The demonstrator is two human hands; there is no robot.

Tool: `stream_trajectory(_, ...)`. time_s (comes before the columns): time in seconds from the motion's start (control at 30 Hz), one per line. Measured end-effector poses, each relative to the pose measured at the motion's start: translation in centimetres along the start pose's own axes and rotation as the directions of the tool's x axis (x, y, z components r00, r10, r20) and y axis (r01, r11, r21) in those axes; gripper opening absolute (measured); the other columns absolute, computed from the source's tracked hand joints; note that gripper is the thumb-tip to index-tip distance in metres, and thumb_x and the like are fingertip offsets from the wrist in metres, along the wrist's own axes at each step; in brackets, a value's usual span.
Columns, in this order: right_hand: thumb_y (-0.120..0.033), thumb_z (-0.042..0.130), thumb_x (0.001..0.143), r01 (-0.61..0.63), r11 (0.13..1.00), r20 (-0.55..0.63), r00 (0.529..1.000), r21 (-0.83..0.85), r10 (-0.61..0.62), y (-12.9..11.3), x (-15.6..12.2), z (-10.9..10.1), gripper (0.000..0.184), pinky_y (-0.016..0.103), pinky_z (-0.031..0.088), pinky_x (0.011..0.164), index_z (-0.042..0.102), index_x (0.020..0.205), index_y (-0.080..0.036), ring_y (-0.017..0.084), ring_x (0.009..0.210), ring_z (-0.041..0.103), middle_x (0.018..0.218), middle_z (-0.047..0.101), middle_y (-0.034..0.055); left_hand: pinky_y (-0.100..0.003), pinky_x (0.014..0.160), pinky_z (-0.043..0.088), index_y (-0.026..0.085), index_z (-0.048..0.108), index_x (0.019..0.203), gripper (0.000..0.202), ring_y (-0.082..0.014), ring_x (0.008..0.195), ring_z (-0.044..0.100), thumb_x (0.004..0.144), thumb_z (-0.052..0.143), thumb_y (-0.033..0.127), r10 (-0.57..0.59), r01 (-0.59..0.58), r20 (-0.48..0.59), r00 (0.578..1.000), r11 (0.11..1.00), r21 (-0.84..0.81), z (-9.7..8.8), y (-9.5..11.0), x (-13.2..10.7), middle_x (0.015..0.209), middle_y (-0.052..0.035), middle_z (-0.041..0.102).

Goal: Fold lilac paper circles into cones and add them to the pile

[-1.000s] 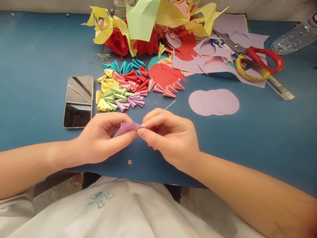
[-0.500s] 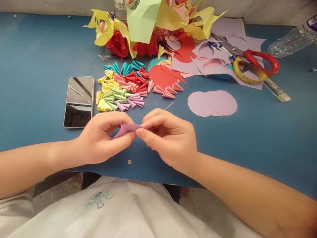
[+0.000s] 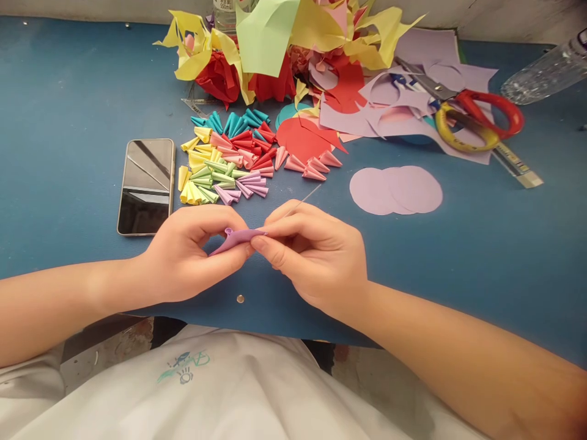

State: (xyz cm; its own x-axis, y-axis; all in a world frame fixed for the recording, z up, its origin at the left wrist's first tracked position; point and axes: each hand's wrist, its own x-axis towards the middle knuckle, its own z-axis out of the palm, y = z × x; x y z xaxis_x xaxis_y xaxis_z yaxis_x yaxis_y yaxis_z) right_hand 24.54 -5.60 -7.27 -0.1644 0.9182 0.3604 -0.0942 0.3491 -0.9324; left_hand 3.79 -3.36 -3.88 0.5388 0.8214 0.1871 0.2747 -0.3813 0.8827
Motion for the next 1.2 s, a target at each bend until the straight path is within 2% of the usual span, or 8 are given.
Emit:
stream_trajectory(0.3, -0.01, 0.087, 0.088, -0.004, 0.999, 0.007, 1.0, 0.042, 0.003, -0.01, 0.33, 0.1, 0.016, 0.025, 0.053, 0.058, 0.079, 0.082, -0.022, 0.011, 0.072, 0.067, 0.082, 0.072, -0.0002, -0.032, 0.063, 0.054, 0.022, 0.071, 0.083, 0.013, -0.0171, 0.068, 0.066, 0.09, 0.07, 0.012, 0.047, -0.047, 0.007, 0.999, 0.998, 0.042, -0.19, 0.0, -0.18, 0.078, -0.0019, 0.074)
stream_trajectory(0.43, -0.014, 0.087, 0.089, 0.0, 1.0, 0.005, 1.0, 0.01, 0.0, 0.17, 0.25, 0.15, 0.013, 0.026, 0.053, 0.059, 0.079, 0.084, -0.022, 0.011, 0.072, 0.065, 0.081, 0.07, -0.0001, -0.031, 0.061, 0.051, 0.021, 0.072, 0.083, 0.012, -0.0158, 0.068, 0.064, 0.091, 0.069, 0.013, 0.014, -0.014, 0.002, 1.0, 0.998, 0.054, -0.1, 0.06, -0.12, 0.078, -0.0019, 0.074)
stream_trajectory(0.53, -0.015, 0.084, 0.091, 0.005, 1.0, 0.037, 0.999, -0.006, -0.005, 0.17, 0.16, 0.01, 0.009, 0.026, 0.052, 0.056, 0.082, 0.093, -0.023, 0.012, 0.072, 0.064, 0.089, 0.072, 0.0021, -0.029, 0.062, 0.051, 0.02, 0.076, 0.087, 0.012, -0.0153, 0.071, 0.066, 0.094, 0.067, 0.015, -0.03, 0.03, -0.007, 1.0, 0.999, 0.039, -0.15, 0.16, -0.14, 0.08, -0.0019, 0.075)
stream_trajectory(0.6, -0.013, 0.08, 0.093, 0.012, 1.0, 0.052, 0.999, -0.01, -0.011, 0.12, 0.09, -0.08, 0.012, 0.026, 0.054, 0.057, 0.084, 0.098, -0.024, 0.013, 0.076, 0.067, 0.093, 0.073, 0.0034, -0.029, 0.063, 0.05, 0.019, 0.077, 0.088, 0.012, -0.0153, 0.072, 0.066, 0.095, 0.067, 0.016, -0.053, 0.053, -0.01, 0.999, 0.998, 0.033, -0.23, 0.29, -0.15, 0.08, -0.0019, 0.075)
stream_trajectory(0.73, -0.013, 0.078, 0.094, 0.014, 0.999, 0.03, 0.999, -0.031, -0.013, 0.07, 0.0, -0.08, 0.013, 0.027, 0.055, 0.06, 0.083, 0.095, -0.024, 0.014, 0.08, 0.068, 0.09, 0.073, 0.003, -0.028, 0.063, 0.05, 0.018, 0.076, 0.086, 0.013, -0.0143, 0.07, 0.065, 0.095, 0.067, 0.015, -0.076, 0.076, 0.012, 0.997, 0.996, 0.047, -0.27, 0.43, -0.08, 0.08, -0.0019, 0.075)
stream_trajectory(0.97, -0.014, 0.078, 0.093, -0.028, 0.999, -0.008, 1.0, -0.036, 0.028, 0.04, 0.06, 0.16, 0.011, 0.027, 0.054, 0.06, 0.08, 0.089, -0.024, 0.013, 0.074, 0.066, 0.087, 0.073, 0.0014, -0.03, 0.062, 0.052, 0.021, 0.073, 0.088, 0.004, -0.0156, 0.069, 0.063, 0.091, 0.074, 0.019, -0.022, 0.023, -0.019, 1.0, 0.997, 0.074, -0.11, -0.18, -0.14, 0.078, -0.001, 0.073)
stream_trajectory(1.2, -0.017, 0.079, 0.09, -0.025, 0.998, -0.013, 1.0, -0.065, 0.024, 0.17, 0.16, 0.29, 0.01, 0.028, 0.055, 0.06, 0.08, 0.085, -0.025, 0.014, 0.075, 0.067, 0.086, 0.074, 0.002, -0.031, 0.062, 0.05, 0.023, 0.072, 0.084, 0.009, -0.0158, 0.068, 0.062, 0.091, 0.071, 0.018, -0.012, 0.013, -0.014, 1.0, 0.996, 0.089, -0.14, -0.15, -0.15, 0.076, -0.0007, 0.072)
